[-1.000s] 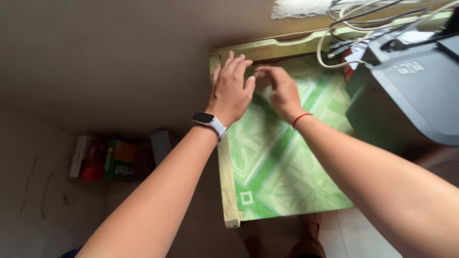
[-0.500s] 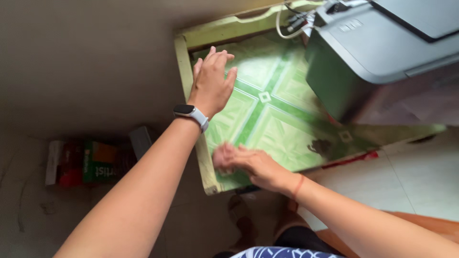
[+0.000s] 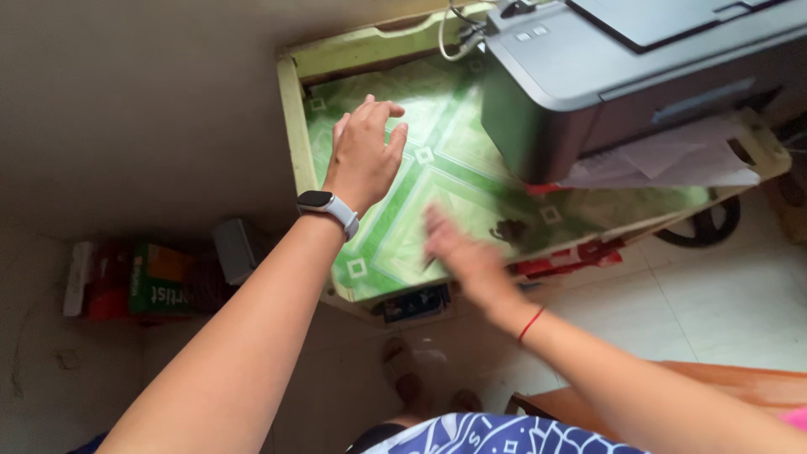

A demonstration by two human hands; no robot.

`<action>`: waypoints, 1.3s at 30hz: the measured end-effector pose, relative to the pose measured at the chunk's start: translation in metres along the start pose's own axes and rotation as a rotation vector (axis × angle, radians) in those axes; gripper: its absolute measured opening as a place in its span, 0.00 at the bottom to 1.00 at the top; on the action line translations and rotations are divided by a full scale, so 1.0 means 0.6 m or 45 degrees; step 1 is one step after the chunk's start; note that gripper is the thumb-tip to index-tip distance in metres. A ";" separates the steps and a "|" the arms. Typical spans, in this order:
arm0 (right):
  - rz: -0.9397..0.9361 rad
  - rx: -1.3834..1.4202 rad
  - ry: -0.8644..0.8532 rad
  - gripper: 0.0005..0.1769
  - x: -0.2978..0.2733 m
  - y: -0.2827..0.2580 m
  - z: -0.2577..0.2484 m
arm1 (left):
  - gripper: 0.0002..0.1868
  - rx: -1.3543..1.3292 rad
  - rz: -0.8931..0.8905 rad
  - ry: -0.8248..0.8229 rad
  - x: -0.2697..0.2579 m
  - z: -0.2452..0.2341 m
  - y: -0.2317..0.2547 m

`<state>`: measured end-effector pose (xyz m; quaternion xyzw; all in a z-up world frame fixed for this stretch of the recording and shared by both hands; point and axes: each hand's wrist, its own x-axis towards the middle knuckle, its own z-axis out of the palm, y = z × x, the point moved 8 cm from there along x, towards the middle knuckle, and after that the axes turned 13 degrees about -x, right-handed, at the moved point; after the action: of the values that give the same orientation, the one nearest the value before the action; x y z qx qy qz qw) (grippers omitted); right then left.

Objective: The person coils a printer cable and places it on the table. They then wipe the table surface with a cloth, move the printer, and wipe the printer's exterior and ink cartridge area with the cloth.

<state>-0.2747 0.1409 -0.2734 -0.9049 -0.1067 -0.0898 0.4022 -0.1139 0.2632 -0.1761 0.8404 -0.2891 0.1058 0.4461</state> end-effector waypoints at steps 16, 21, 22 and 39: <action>0.143 -0.454 0.111 0.43 -0.075 0.074 -0.186 | 0.15 -0.040 -0.031 -0.015 -0.082 0.015 0.084; 0.012 -0.495 -0.040 0.27 -0.075 0.082 -0.028 | 0.15 -0.042 -0.068 -0.037 -0.092 0.025 0.094; -0.214 -0.871 0.010 0.30 -0.071 0.061 -0.009 | 0.16 -0.041 -0.086 -0.052 -0.090 0.030 0.095; 0.467 0.172 -0.197 0.20 -0.038 0.161 -0.042 | 0.18 -0.183 -0.224 -0.184 -0.107 0.024 0.056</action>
<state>-0.2730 0.0560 -0.3308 -0.8843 0.0234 0.0619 0.4622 -0.1866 0.2620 -0.1890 0.8338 -0.2523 -0.0155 0.4908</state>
